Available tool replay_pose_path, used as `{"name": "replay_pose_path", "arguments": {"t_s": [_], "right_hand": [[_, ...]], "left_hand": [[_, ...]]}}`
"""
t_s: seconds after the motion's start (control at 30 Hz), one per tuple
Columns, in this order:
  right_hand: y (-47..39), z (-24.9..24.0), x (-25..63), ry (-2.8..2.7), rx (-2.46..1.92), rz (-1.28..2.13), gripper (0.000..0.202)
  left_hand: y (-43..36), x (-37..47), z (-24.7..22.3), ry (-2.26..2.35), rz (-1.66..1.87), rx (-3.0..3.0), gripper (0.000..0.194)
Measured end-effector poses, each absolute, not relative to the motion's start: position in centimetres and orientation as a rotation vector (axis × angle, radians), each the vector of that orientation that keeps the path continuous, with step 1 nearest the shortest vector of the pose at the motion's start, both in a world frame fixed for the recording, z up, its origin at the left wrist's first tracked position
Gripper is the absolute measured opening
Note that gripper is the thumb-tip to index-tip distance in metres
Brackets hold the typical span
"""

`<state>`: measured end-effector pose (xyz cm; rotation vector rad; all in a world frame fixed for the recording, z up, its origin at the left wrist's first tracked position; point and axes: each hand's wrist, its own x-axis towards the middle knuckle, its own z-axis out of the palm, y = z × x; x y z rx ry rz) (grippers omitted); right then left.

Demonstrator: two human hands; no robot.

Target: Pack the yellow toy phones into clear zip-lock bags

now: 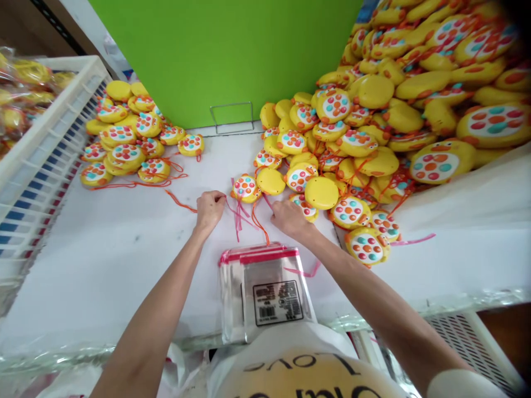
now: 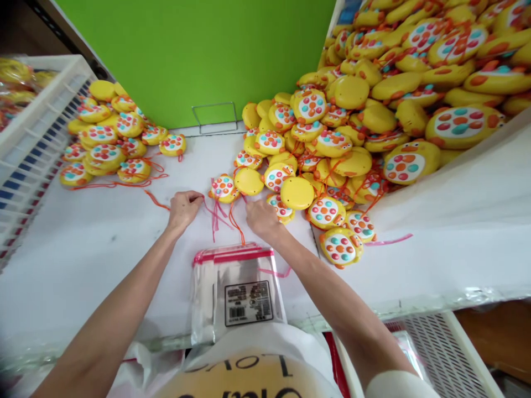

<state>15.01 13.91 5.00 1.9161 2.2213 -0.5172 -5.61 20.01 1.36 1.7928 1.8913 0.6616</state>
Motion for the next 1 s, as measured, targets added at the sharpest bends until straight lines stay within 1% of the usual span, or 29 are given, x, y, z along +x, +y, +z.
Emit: {"name": "replay_pose_path", "arguments": {"t_s": [0.13,0.27,0.4,0.53,0.57,0.63,0.7,0.73,0.77,0.8,0.87,0.9,0.93,1.0], "right_hand": [[11.4,7.5,14.8,2.365,1.896,-0.582,0.016],[11.4,9.3,11.9,2.546,1.862,-0.646,0.019],[12.0,8.3,12.2,2.546,1.923,-0.615,0.019],[8.6,6.9,18.1,2.428,2.059,-0.590,0.019],[7.0,6.6,19.6,2.393,2.072,-0.602,0.017],[3.7,6.1,21.9,2.379,2.042,-0.651,0.016],[0.7,5.4,22.8,2.402,2.002,-0.681,0.021],[-0.5,4.9,22.8,2.421,1.989,-0.692,0.017],[-1.2,4.5,22.5,2.440,1.986,-0.699,0.013],[-1.7,4.3,22.1,2.459,1.994,-0.706,0.012],[-1.6,4.3,21.1,2.504,2.024,-0.718,0.019],[-1.2,4.5,20.5,2.537,2.035,-0.727,0.018],[-0.7,5.0,19.9,2.582,2.031,-0.741,0.017],[0.3,6.1,18.7,2.693,1.986,-0.777,0.013]], "left_hand": [[21.0,-6.1,0.7,1.907,0.639,1.803,0.023],[21.3,-6.0,1.2,1.882,0.609,1.839,0.021],[20.5,-7.1,2.4,1.915,0.661,1.883,0.032],[20.0,-9.1,2.8,1.973,0.731,1.924,0.019],[20.0,-9.5,2.8,1.980,0.740,1.952,0.019],[20.0,-9.9,3.0,2.002,0.761,2.022,0.029],[19.5,-9.7,3.7,2.013,0.798,2.089,0.041],[18.8,-9.3,4.4,2.011,0.837,2.114,0.042],[17.9,-8.6,5.1,1.991,0.885,2.139,0.039],[16.6,-7.8,6.0,1.938,0.926,2.162,0.034],[13.4,-5.7,7.6,1.733,0.953,2.198,0.021],[11.6,-4.5,8.2,1.554,0.875,2.217,0.020],[9.9,-3.3,8.7,1.383,0.782,2.221,0.023],[7.3,-1.3,9.1,1.105,0.552,2.226,0.036]]}}
